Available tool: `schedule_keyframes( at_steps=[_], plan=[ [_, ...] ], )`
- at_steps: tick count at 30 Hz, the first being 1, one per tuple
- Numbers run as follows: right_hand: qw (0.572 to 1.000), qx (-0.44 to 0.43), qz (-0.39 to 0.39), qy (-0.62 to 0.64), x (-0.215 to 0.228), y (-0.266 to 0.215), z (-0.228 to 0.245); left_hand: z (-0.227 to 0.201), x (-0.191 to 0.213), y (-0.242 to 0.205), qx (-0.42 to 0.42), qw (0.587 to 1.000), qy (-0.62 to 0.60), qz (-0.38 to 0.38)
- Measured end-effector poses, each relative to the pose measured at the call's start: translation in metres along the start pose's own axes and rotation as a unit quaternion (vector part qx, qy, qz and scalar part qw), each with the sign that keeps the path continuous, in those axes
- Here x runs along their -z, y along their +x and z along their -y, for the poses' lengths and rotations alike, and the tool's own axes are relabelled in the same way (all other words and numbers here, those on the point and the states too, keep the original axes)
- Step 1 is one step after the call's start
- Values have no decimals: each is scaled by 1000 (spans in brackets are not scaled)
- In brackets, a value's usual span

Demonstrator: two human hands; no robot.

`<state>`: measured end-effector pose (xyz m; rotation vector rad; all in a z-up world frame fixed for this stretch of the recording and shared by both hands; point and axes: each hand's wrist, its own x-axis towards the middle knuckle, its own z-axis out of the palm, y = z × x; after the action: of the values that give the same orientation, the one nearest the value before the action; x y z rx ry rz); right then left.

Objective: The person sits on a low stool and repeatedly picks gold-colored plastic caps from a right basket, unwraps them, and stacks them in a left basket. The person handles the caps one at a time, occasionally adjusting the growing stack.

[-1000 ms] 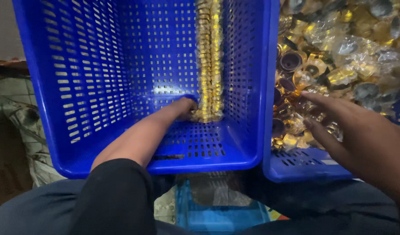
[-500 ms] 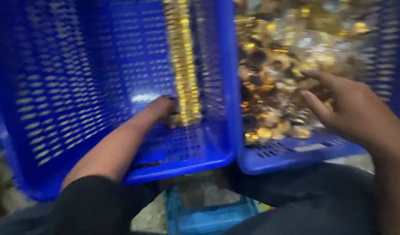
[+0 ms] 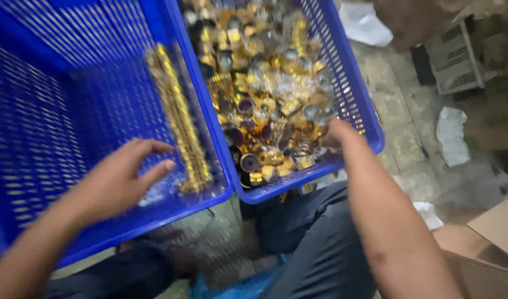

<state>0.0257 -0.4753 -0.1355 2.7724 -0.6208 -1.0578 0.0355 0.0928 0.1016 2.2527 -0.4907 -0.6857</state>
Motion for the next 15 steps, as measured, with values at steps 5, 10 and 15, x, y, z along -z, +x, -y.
schedule_keyframes(
  at_steps=[5, 10, 15],
  plan=[
    [994, -103, 1, 46, 14, -32, 6, -53, 6, -61, -71, 996, -29, -54],
    [989, -110, 103, -4, 47, -65, 20, -75, -2, -75, -88, 995, -30, -23],
    [999, -23, 26, -27, 28, -51, 7, -31, -32, -39, -15, 975, -193, -105]
  ],
)
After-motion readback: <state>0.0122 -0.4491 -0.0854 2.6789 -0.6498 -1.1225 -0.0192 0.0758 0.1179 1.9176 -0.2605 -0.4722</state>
